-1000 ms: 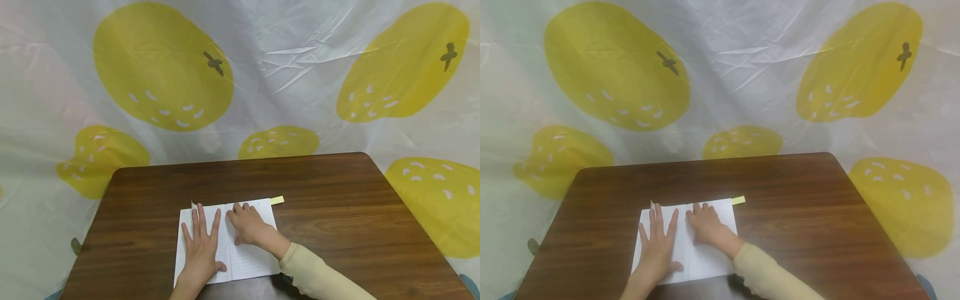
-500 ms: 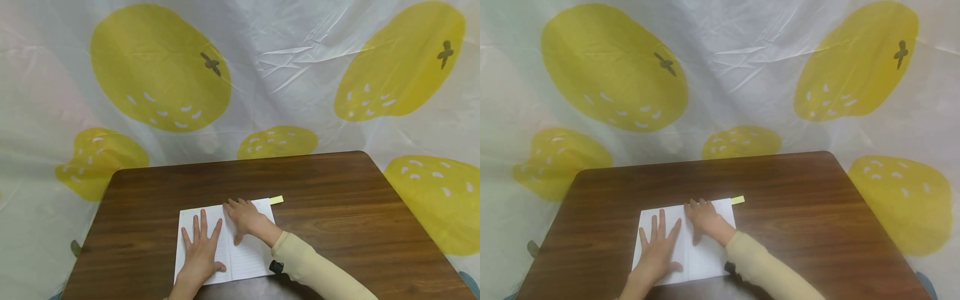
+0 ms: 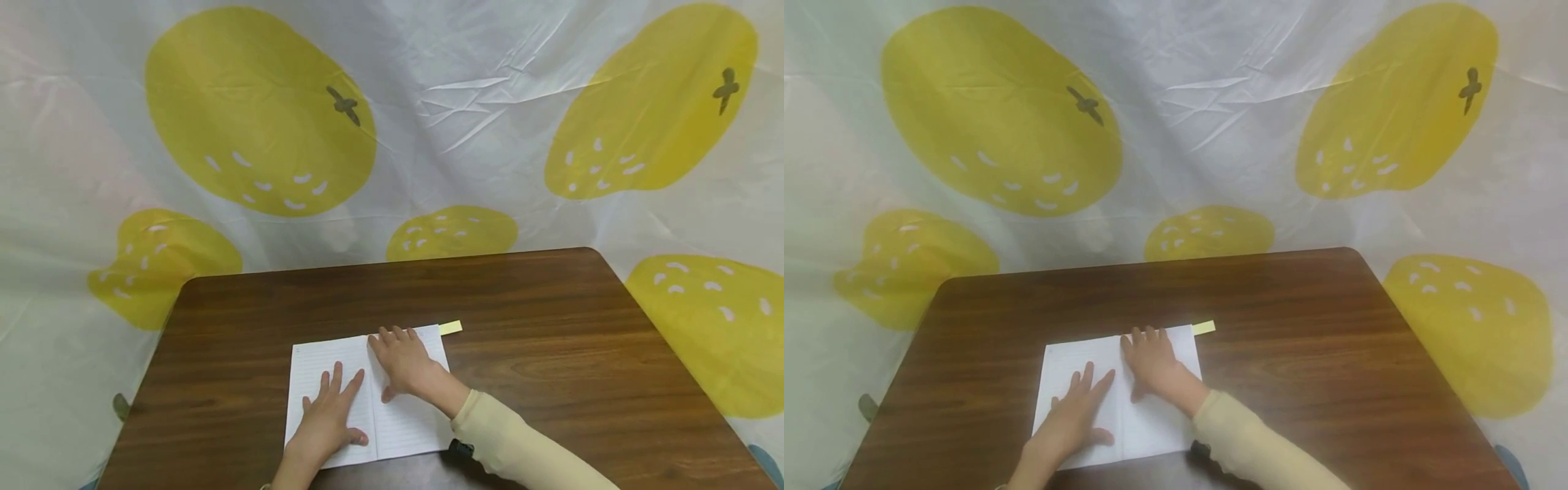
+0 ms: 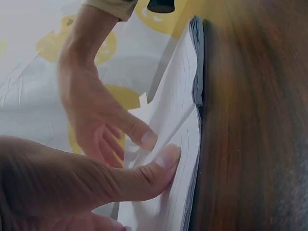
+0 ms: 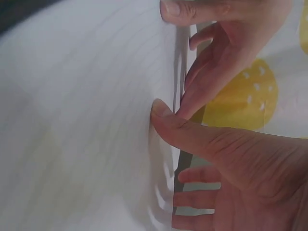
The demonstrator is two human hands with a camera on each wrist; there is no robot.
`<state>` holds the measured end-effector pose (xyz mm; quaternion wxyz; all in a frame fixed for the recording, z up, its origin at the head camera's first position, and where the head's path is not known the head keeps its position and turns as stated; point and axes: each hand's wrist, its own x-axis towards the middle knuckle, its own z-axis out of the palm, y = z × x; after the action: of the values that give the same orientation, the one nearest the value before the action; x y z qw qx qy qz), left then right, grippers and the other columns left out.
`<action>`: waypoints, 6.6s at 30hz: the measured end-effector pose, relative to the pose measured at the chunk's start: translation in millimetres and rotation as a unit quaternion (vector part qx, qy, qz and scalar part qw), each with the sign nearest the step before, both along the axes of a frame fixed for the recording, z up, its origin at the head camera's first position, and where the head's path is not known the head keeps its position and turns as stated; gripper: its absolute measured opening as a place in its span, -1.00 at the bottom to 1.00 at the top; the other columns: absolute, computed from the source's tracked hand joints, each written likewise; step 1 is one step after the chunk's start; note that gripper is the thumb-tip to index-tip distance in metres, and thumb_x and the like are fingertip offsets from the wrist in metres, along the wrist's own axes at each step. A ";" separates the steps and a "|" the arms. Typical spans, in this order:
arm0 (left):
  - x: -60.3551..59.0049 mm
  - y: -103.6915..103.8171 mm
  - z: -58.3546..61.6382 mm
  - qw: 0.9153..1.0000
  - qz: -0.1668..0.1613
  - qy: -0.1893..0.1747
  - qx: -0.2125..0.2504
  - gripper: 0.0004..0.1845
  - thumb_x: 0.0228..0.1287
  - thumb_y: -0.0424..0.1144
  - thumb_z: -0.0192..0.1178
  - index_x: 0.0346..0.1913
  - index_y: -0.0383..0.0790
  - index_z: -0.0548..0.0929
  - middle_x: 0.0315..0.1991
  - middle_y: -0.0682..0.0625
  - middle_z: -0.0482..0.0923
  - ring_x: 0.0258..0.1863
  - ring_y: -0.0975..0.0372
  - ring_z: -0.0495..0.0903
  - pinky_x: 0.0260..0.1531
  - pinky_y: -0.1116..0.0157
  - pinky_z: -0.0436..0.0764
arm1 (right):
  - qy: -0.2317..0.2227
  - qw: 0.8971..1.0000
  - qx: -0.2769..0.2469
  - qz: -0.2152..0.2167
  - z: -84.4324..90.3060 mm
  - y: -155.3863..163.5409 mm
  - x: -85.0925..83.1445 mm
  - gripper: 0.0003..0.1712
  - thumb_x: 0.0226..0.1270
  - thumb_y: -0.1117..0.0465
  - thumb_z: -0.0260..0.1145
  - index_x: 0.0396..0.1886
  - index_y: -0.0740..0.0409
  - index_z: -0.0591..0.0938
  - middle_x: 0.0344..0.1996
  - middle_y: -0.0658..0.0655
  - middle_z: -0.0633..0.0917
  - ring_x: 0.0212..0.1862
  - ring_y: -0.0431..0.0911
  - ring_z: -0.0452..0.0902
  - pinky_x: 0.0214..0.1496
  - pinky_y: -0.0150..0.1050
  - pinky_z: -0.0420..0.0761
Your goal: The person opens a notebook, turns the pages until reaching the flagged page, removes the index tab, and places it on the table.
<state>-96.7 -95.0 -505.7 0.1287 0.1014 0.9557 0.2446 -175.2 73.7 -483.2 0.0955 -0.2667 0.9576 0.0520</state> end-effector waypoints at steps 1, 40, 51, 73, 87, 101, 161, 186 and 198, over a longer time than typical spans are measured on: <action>0.1 -0.4 -0.3 1.000 -0.001 0.000 0.000 0.13 -0.25 -0.05 0.60 0.52 -0.14 0.33 0.56 -0.47 0.00 0.50 -0.44 0.02 0.12 -0.62 0.13 | -0.001 1.000 -0.006 -0.005 -0.2 1.6 1.6 0.28 -0.22 -0.27 0.68 0.51 0.08 0.35 0.48 0.23 0.41 0.48 0.20 0.34 0.47 0.13 0.36; 2.2 -3.7 -3.0 1.000 0.007 -0.002 0.026 0.11 -0.20 -0.07 0.61 0.52 -0.19 0.33 0.57 -0.42 0.01 0.52 -0.37 0.06 0.20 -0.57 0.12 | 0.064 0.954 -0.274 -0.103 -27.0 76.4 26.5 0.27 -0.08 0.16 0.71 0.53 0.39 0.14 0.28 0.48 0.53 0.25 0.36 0.54 0.25 0.29 0.50; 1.9 -1.4 -1.9 1.000 0.002 0.008 0.015 0.14 -0.24 -0.04 0.61 0.51 -0.23 0.33 0.54 -0.48 0.03 0.47 -0.41 0.15 0.14 -0.51 0.31 | 0.078 0.890 -0.426 -0.139 -27.8 93.7 37.8 -0.10 -0.02 0.47 0.59 0.33 0.44 0.36 -0.15 0.32 0.73 -0.13 0.11 0.72 -0.08 -0.02 0.71; 1.7 -2.0 5.2 1.000 -0.007 0.000 0.002 -0.06 0.16 -0.03 0.46 0.53 -0.28 0.27 0.51 -0.55 0.07 0.40 -0.45 0.24 0.17 -0.33 0.47 | -0.235 0.701 -0.611 -0.283 -28.7 123.4 32.0 -0.45 0.31 0.27 0.44 0.19 0.47 0.51 -0.27 0.17 0.81 -0.28 -0.17 0.70 -0.18 -0.25 0.71; 6.6 17.4 -1.2 0.998 0.052 -0.034 0.026 0.13 0.22 0.56 0.01 0.66 0.09 -0.19 0.62 -0.41 -0.16 0.49 -0.50 -0.01 0.17 -0.59 0.17 | -0.271 0.677 -0.634 -0.257 -33.0 103.0 33.2 -0.49 0.29 0.28 0.46 0.13 0.47 0.53 -0.30 0.15 0.82 -0.33 -0.20 0.69 -0.20 -0.29 0.73; 6.0 11.4 -0.2 0.998 0.041 -0.021 0.045 0.34 0.04 0.55 0.22 0.65 0.09 -0.34 0.62 -0.42 -0.22 0.49 -0.46 0.06 0.12 -0.56 0.26 | -0.260 0.718 -0.619 -0.184 -32.6 56.8 32.2 -0.54 0.24 0.32 0.47 0.06 0.41 0.53 -0.30 0.34 0.81 -0.33 -0.15 0.75 -0.24 -0.20 0.76; 13.8 24.6 -0.4 0.985 -0.047 0.124 -0.106 0.31 -0.42 0.10 0.66 0.57 0.03 0.24 0.59 -0.48 -0.21 0.57 -0.37 -0.14 0.35 -0.49 -0.01 | -0.072 0.996 -0.054 0.011 5.6 18.4 -11.1 0.36 -0.26 0.07 0.78 0.58 0.06 0.23 0.51 0.22 0.37 0.52 0.22 0.27 0.51 0.38 0.12; 15.2 14.8 -1.6 0.999 -0.029 0.017 -0.041 0.06 -0.11 0.16 0.52 0.53 0.04 0.33 0.58 -0.43 -0.02 0.53 -0.41 0.01 0.19 -0.57 0.16 | 0.030 0.990 -0.136 -0.006 -6.8 73.0 13.2 0.11 0.09 -0.14 0.58 0.52 0.23 0.29 0.41 0.37 0.45 0.44 0.35 0.31 0.45 0.45 0.13; 16.1 16.1 3.0 0.999 -0.024 0.017 -0.024 0.06 -0.15 0.11 0.55 0.51 -0.05 0.36 0.57 -0.46 0.00 0.51 -0.45 0.02 0.17 -0.59 0.16 | 0.077 0.970 -0.228 -0.032 -19.4 100.6 22.1 0.02 0.07 0.04 0.62 0.46 0.26 0.35 0.27 0.36 0.57 0.34 0.27 0.43 0.32 0.36 0.32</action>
<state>-80.6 -78.9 -502.6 0.1207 0.1253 0.9607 0.2165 -153.1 174.2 -502.6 -0.0406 -0.2461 0.9567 -0.1501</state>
